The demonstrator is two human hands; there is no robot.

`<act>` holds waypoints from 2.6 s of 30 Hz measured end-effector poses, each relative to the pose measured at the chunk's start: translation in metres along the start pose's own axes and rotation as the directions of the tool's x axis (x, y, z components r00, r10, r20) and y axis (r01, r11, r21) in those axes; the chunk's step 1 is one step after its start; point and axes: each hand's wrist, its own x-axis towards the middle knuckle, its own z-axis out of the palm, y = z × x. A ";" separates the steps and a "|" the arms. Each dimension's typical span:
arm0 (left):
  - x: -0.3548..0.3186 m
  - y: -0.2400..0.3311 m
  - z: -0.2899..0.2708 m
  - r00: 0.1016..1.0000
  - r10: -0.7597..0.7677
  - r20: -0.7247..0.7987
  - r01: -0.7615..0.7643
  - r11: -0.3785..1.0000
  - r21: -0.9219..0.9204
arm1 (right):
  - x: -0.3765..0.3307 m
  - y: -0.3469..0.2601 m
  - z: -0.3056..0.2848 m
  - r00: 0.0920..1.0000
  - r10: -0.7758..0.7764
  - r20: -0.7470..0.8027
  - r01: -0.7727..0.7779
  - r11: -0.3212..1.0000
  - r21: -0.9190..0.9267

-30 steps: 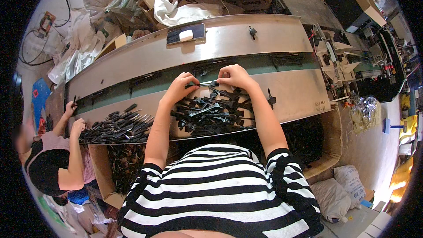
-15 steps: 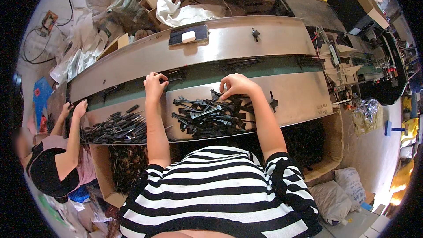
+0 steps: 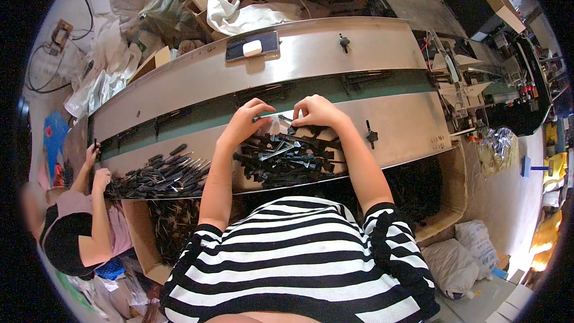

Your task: Sorting and inspecting black rubber or plastic industrial components on a metal workbench.

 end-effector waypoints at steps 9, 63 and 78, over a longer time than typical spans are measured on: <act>0.000 -0.005 0.013 0.995 0.077 0.061 -0.080 0.996 0.039 | 0.004 -0.006 0.008 0.994 -0.082 -0.065 0.083 0.997 0.008; -0.014 -0.027 -0.032 0.925 -0.155 0.348 0.254 0.932 -0.260 | 0.003 0.013 0.007 0.964 0.041 -0.262 -0.099 0.972 -0.215; -0.010 -0.040 -0.014 0.924 -0.030 -0.380 0.253 0.795 0.552 | 0.002 0.011 0.006 0.956 0.022 -0.292 -0.080 0.979 -0.189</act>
